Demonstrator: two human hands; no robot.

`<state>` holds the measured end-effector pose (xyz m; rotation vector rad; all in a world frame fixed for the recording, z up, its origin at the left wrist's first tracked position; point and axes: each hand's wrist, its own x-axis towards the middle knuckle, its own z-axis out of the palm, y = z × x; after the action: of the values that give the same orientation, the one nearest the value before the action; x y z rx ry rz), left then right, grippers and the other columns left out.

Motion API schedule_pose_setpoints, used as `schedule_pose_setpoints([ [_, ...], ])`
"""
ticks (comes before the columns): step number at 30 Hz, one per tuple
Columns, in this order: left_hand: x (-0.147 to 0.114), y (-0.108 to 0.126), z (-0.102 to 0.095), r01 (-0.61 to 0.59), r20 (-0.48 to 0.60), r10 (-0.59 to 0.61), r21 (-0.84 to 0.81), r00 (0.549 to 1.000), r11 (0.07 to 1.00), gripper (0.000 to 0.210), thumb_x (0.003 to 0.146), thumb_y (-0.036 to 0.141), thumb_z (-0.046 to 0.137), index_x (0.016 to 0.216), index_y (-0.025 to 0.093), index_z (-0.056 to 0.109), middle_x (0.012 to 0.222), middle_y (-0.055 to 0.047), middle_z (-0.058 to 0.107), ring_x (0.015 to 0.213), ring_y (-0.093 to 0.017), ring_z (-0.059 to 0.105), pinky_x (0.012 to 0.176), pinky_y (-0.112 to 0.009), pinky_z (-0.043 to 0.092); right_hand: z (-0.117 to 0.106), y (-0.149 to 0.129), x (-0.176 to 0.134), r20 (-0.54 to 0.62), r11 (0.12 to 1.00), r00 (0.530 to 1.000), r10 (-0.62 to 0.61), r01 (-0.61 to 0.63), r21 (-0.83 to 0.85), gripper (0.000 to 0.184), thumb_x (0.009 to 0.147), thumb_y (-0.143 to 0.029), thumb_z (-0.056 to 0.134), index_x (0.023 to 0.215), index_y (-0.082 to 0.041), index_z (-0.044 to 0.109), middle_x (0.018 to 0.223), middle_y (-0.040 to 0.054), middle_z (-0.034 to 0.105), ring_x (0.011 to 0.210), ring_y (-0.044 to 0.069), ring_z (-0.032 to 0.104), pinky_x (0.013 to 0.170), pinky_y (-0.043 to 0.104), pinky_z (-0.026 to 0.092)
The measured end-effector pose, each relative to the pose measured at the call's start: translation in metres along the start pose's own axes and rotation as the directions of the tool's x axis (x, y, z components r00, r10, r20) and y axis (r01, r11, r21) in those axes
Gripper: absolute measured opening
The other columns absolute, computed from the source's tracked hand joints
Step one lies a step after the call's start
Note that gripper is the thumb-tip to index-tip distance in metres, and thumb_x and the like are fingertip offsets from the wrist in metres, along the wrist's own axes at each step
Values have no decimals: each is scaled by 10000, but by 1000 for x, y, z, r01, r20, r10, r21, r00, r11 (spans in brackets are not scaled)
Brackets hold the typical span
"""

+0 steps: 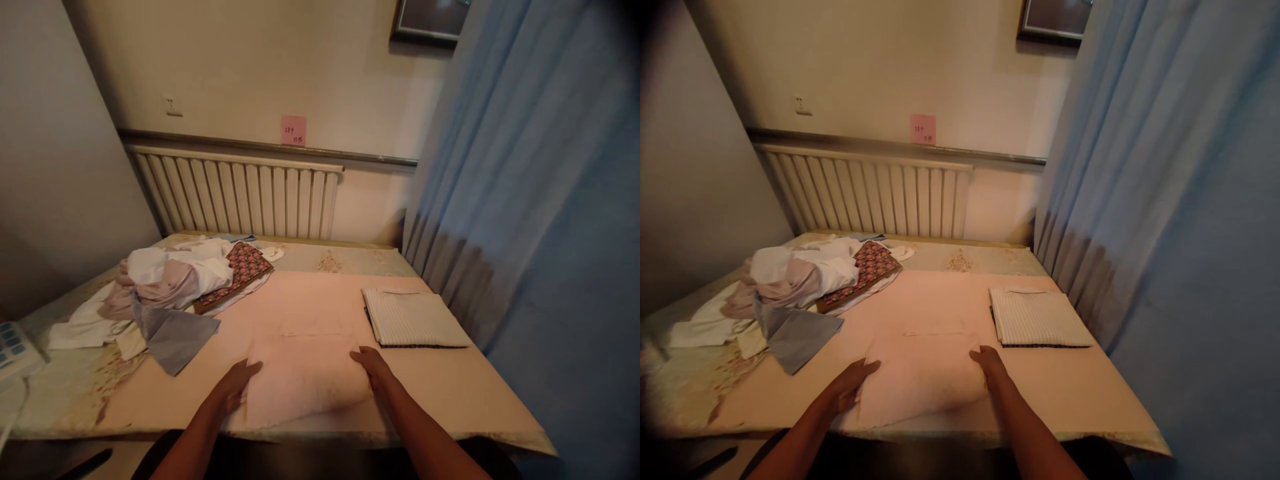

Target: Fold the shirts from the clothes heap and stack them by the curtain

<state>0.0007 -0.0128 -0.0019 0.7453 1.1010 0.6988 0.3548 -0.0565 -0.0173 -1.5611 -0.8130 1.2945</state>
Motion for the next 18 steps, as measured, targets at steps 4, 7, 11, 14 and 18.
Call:
schedule_pose_setpoints([
  [4,5,3,-1,20,85,-15,-58,996,998,676,600,341,821,1175,152,518,906,-119,737,878,-301,704,741,-389,559,2,-2,8,-57,997,997,-60,57,-53,277,548,-192,606,811,-138,672,726,58,713,687,226,663,606,294,493],
  [7,7,4,1,35,97,-28,-72,995,997,764,571,302,836,1228,147,478,917,-111,740,885,-311,704,752,-403,567,3,-7,8,-84,990,989,-121,114,-85,384,519,-147,558,882,-139,684,800,49,726,762,234,665,641,287,491],
  [11,1,11,7,2,111,4,-51,994,999,799,558,278,839,1254,166,463,965,-101,738,900,-316,701,710,-382,583,1,-15,5,-82,978,977,-195,188,-91,469,520,-155,511,955,-148,688,878,43,728,834,238,660,689,295,500],
  [14,-12,23,16,-28,116,31,-32,993,999,810,551,281,845,1263,188,468,1001,-92,733,916,-321,696,689,-374,588,-4,-25,2,-53,966,966,-252,248,-72,489,541,-180,511,995,-157,690,926,42,724,875,236,656,745,310,504],
  [18,-32,43,37,0,199,14,-69,980,998,774,582,276,833,1270,222,482,1044,-78,723,991,-321,674,782,-399,577,-20,-43,-4,26,958,957,-288,288,5,513,556,-203,548,1051,-167,677,937,43,722,855,235,655,753,331,503],
])
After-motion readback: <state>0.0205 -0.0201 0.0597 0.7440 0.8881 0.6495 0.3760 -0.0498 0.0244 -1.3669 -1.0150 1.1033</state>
